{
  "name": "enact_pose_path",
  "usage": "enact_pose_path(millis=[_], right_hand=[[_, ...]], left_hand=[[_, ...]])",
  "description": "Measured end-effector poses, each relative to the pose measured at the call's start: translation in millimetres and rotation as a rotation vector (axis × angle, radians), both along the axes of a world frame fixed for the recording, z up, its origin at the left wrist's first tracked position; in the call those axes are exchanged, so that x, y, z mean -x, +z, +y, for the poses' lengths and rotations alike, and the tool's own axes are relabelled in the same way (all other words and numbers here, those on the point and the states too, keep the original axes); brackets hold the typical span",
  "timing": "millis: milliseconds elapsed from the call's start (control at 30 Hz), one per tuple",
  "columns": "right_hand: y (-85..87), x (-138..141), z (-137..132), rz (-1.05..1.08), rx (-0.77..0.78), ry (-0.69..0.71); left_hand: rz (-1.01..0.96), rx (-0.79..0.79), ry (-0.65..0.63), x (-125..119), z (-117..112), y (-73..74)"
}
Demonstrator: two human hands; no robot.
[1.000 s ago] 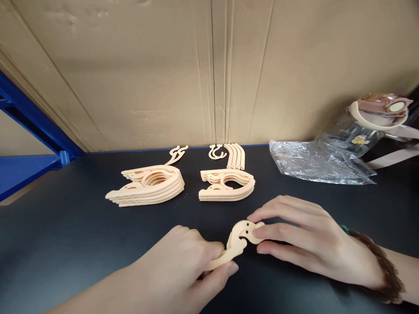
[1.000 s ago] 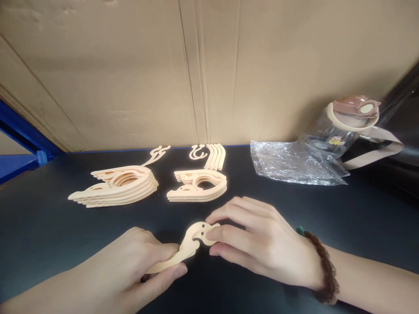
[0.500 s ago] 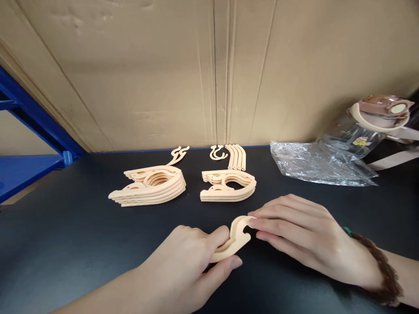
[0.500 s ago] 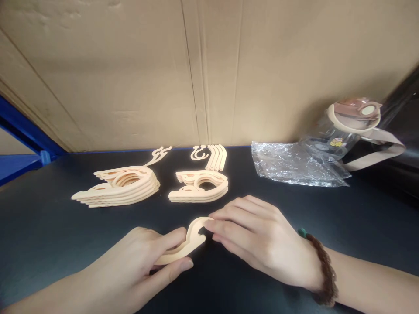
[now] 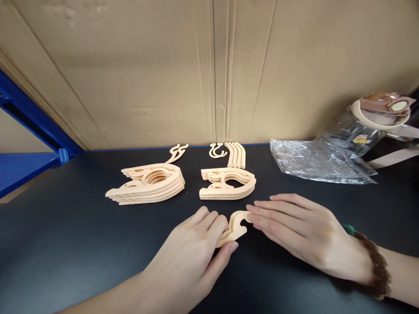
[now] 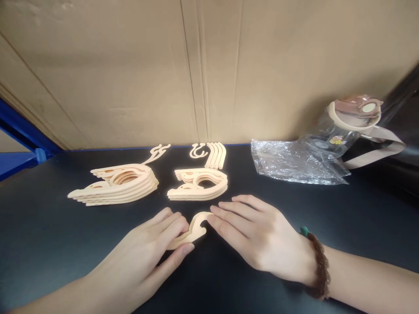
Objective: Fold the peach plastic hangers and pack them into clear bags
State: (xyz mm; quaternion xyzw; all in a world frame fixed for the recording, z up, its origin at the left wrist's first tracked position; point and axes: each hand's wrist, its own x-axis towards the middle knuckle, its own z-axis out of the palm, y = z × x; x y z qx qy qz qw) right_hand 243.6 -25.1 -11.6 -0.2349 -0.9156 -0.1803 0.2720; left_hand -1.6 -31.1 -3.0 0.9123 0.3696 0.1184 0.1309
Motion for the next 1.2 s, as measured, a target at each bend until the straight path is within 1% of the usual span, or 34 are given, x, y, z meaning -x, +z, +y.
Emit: enact_pose_path(millis=[133,233,433,567,767,967,1067,1200], right_hand=[[0.0,-1,-2,-0.039,-0.020,0.002],[-0.4,0,-3,-0.024,-0.017,0.001],[1.0,4,0,0.016,0.024,-0.009],[4.3,6,2,0.111,0.133,-0.015],[4.6,4,3,0.185,0.356,-0.038],[0.8,1,7,0.321,0.693,0.024],[-0.4,0,9,0.340,0.744,0.046],[0.4,2,8,0.334,0.729,-0.005]], left_hand=[[-0.072,0.022,0.039,0,-2,-3.1],[-0.075,0.072,0.062,0,-3,-3.3],[-0.114,0.094,0.096,0,-2,-7.4],[-0.147,0.101,0.103,0,-3,-9.6],[-0.129,0.184,0.103,1,-4,-4.7],[-0.171,0.157,0.076,2,-4,-10.1],[-0.148,0.172,0.058,1,-3,-6.6],[-0.074,0.197,0.056,0,0,0.6]])
